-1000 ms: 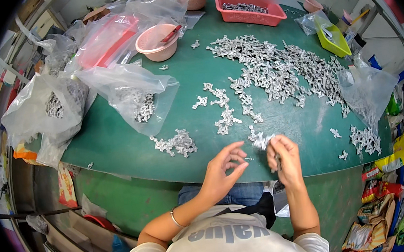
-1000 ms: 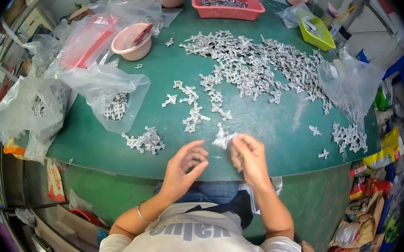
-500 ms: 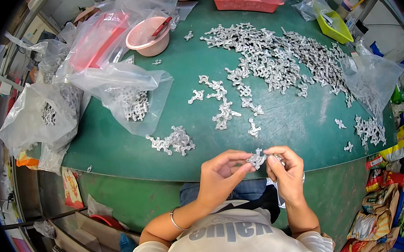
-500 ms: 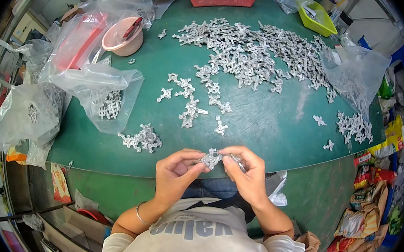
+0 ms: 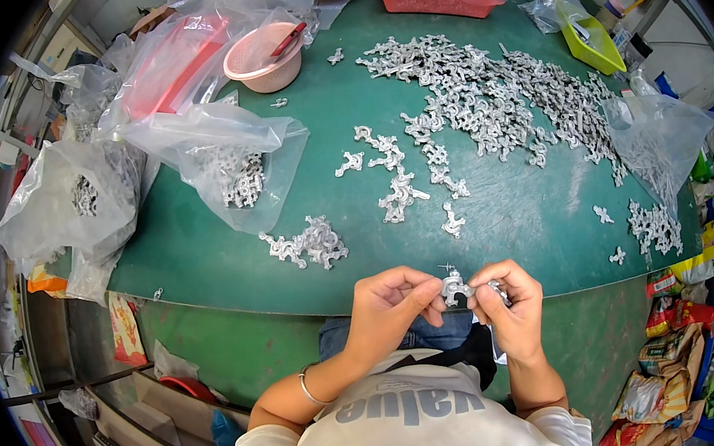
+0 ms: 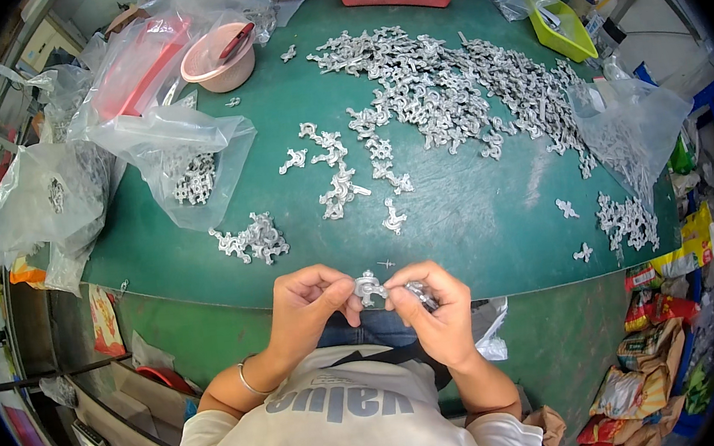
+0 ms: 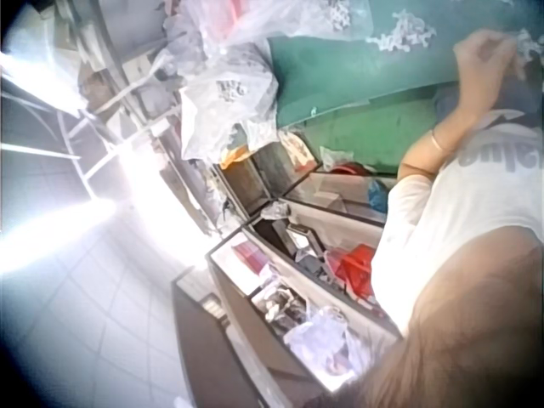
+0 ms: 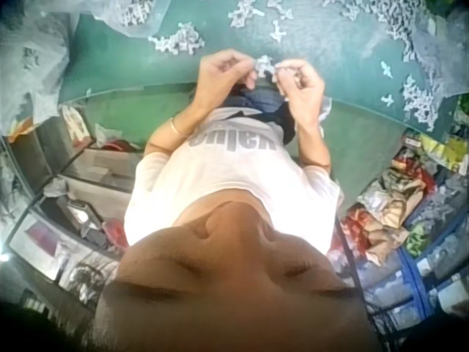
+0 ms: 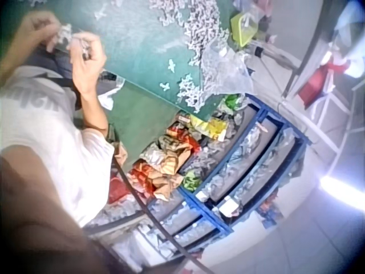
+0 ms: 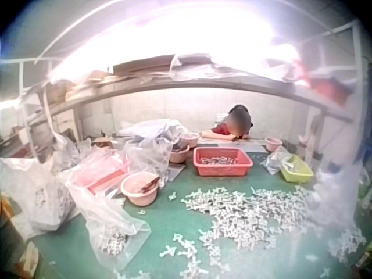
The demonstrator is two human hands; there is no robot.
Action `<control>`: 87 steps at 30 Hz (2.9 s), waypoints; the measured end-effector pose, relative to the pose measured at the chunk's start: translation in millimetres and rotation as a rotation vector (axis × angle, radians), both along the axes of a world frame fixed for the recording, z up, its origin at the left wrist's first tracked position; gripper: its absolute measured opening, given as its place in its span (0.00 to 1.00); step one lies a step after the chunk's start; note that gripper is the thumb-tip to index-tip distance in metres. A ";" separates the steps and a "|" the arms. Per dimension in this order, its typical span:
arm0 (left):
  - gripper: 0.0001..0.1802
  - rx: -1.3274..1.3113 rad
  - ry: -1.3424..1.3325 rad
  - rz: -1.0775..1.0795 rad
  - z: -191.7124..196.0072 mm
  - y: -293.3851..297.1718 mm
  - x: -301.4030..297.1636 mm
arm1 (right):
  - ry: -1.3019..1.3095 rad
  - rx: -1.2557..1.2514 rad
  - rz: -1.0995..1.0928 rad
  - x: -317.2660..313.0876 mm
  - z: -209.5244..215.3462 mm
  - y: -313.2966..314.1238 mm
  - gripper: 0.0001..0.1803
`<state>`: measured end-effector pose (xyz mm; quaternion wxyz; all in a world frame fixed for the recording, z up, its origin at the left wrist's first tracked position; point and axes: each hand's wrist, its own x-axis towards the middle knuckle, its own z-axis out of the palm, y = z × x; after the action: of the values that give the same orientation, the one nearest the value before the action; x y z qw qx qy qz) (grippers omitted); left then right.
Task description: The person sorts through small silver-colored decorative crosses on a table, picking them up one by one and placing them into different bags and containers.
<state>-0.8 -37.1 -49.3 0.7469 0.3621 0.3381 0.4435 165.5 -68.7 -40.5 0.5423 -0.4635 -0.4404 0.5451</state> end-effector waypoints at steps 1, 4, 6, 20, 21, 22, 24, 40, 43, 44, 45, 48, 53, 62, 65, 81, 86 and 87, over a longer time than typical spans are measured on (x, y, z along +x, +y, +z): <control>0.06 -0.003 -0.001 -0.002 1.6 -0.1 0.2 | 0.002 0.005 -0.004 -0.7 -0.2 0.3 0.05; 0.07 -0.031 0.010 -0.024 6.2 0.1 -1.1 | 0.199 -0.061 0.028 -1.5 1.0 -0.2 0.06; 0.08 -0.061 0.008 -0.044 6.9 1.2 -2.3 | 0.218 -0.054 0.037 -1.9 -0.1 -0.8 0.07; 0.10 -0.073 -0.049 -0.085 6.9 2.0 -2.8 | 0.129 0.061 0.000 -3.0 -0.1 -5.4 0.06; 0.10 -0.066 -0.051 -0.085 6.8 2.0 -2.6 | 0.100 0.070 -0.013 -3.5 0.5 -6.6 0.07; 0.10 -0.060 -0.052 -0.086 6.6 2.0 -2.3 | 0.072 0.079 -0.025 -4.0 1.2 -7.7 0.07; 0.10 -0.053 -0.055 -0.087 6.9 2.3 -1.6 | 0.068 0.075 -0.036 -5.1 3.8 -9.1 0.09; 0.17 -0.163 -0.033 -0.225 25.1 18.9 15.3 | 0.065 0.089 0.017 -3.0 11.6 -19.3 0.28; 0.17 -0.172 -0.058 -0.245 25.6 19.8 17.0 | 0.045 0.100 0.003 -2.3 10.0 -21.5 0.29; 0.17 -0.176 -0.065 -0.254 25.2 20.1 17.1 | 0.028 0.099 -0.004 -3.1 10.8 -21.7 0.29; 0.17 -0.178 -0.072 -0.257 24.4 20.1 17.3 | 0.011 0.098 -0.010 -3.6 11.3 -22.0 0.30; 0.17 -0.195 -0.098 -0.268 23.0 20.3 17.7 | -0.021 0.125 -0.007 -2.3 7.6 -23.6 0.30; 0.17 -0.168 -0.106 -0.249 20.0 20.0 19.0 | -0.034 0.110 -0.024 -5.1 10.6 -21.0 0.28; 0.08 0.054 0.106 -0.110 -5.3 9.7 17.9 | 1.019 -0.295 -0.040 8.9 -23.7 0.1 0.10; 0.09 0.010 0.150 -0.063 -23.2 12.7 6.6 | 1.067 -0.234 -0.117 18.9 -31.0 12.9 0.09; 0.10 0.247 0.447 0.002 -45.3 8.0 1.2 | -0.989 0.195 -0.170 27.8 -64.0 61.9 0.11; 0.16 0.347 0.380 0.090 -25.4 10.1 8.4 | 0.096 -0.335 -0.064 16.6 -29.8 34.1 0.09; 0.17 0.380 0.374 0.104 -17.2 9.9 10.9 | 0.112 -0.309 -0.086 9.3 -25.9 29.2 0.10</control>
<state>10.2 -27.2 -66.5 0.5664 0.5535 0.3991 0.4622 174.8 -39.5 -66.3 0.5110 -0.5286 -0.3001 0.6078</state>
